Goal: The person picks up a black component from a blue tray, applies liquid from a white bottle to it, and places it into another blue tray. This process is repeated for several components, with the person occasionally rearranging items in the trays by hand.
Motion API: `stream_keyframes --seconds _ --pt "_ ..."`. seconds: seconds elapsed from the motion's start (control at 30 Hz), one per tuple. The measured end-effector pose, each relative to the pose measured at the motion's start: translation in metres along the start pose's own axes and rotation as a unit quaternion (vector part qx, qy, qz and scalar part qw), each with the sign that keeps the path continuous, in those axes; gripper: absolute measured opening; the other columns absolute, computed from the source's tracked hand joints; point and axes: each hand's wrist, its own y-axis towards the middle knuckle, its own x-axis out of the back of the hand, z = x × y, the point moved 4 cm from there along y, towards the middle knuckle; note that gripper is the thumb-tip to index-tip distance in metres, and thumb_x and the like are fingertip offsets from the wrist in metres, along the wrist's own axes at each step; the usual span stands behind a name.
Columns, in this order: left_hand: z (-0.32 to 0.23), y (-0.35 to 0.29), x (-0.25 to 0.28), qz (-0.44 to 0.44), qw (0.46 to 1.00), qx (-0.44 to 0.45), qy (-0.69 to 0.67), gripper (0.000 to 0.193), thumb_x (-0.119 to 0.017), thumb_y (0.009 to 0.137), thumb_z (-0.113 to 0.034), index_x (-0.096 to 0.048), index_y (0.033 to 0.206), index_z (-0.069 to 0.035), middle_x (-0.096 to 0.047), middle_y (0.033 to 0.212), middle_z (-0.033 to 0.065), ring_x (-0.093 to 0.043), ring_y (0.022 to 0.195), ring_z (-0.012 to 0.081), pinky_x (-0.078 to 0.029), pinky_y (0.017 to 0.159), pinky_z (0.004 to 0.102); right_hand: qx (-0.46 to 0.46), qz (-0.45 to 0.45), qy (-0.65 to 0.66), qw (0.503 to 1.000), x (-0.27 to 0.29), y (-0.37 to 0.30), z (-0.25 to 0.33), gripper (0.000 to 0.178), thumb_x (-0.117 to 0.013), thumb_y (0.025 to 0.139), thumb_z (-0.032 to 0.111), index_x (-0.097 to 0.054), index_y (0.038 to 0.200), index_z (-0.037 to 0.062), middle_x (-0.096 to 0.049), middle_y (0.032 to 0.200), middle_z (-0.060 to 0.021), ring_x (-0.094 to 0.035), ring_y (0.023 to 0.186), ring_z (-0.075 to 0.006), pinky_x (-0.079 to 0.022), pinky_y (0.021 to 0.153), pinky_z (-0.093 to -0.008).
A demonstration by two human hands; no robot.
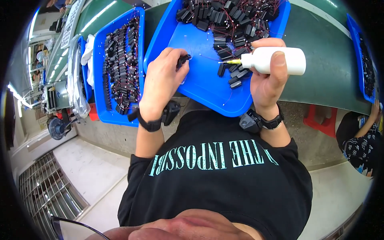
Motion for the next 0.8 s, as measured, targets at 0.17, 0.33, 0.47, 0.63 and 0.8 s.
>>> stream_keyframes --seconds 0.17,0.33,0.47,0.63,0.8 --pt "0.004 0.002 -0.008 -0.017 0.941 0.123 -0.315 0.026 -0.068 0.084 -0.004 -0.060 0.109 0.003 -0.065 0.093 0.0117 -0.067 0.081 0.0167 -0.055 0.069 0.0262 -0.022 0.003 -0.032 0.999 0.000 0.000 0.000 0.050 -0.046 0.091 0.052 -0.056 0.096 0.0022 -0.053 0.075 -0.0054 -0.045 0.059 -0.0107 -0.036 0.054 -0.0233" --pt "-0.010 0.007 -0.012 -0.024 0.885 0.151 -0.439 0.023 -0.063 0.089 -0.003 -0.059 0.111 0.005 -0.065 0.101 0.0107 -0.066 0.087 0.0152 -0.057 0.070 0.0251 0.038 0.014 -0.078 0.996 -0.004 0.000 0.005 0.051 -0.048 0.090 0.051 -0.054 0.099 0.0015 -0.053 0.075 -0.0059 -0.044 0.059 -0.0117 -0.035 0.054 -0.0251" --pt "-0.027 -0.006 -0.022 -0.046 0.784 0.138 -0.603 0.022 -0.064 0.087 -0.002 -0.063 0.109 -0.001 -0.067 0.097 0.0098 -0.068 0.077 0.0122 -0.054 0.065 0.0243 0.148 0.023 -0.103 0.983 -0.001 -0.007 0.011 0.053 -0.051 0.088 0.053 -0.053 0.099 0.0002 -0.052 0.073 -0.0066 -0.045 0.060 -0.0134 -0.036 0.055 -0.0261" --pt "-0.029 -0.011 -0.029 -0.071 0.859 0.062 -0.503 0.023 -0.062 0.087 0.002 -0.063 0.110 0.000 -0.067 0.096 0.0085 -0.068 0.080 0.0124 -0.055 0.071 0.0236 0.167 0.041 -0.162 0.972 -0.011 -0.009 0.012 0.056 -0.054 0.085 0.053 -0.052 0.095 -0.0014 -0.050 0.070 -0.0072 -0.047 0.060 -0.0156 -0.037 0.056 -0.0265" --pt "-0.028 -0.010 -0.029 -0.077 0.845 0.065 -0.525 0.024 -0.062 0.087 0.003 -0.063 0.111 0.001 -0.068 0.097 0.0082 -0.068 0.081 0.0128 -0.056 0.071 0.0236 0.172 0.019 -0.174 0.969 -0.016 -0.010 0.016 0.053 -0.056 0.085 0.050 -0.053 0.096 -0.0017 -0.051 0.069 -0.0071 -0.048 0.059 -0.0142 -0.038 0.056 -0.0259"
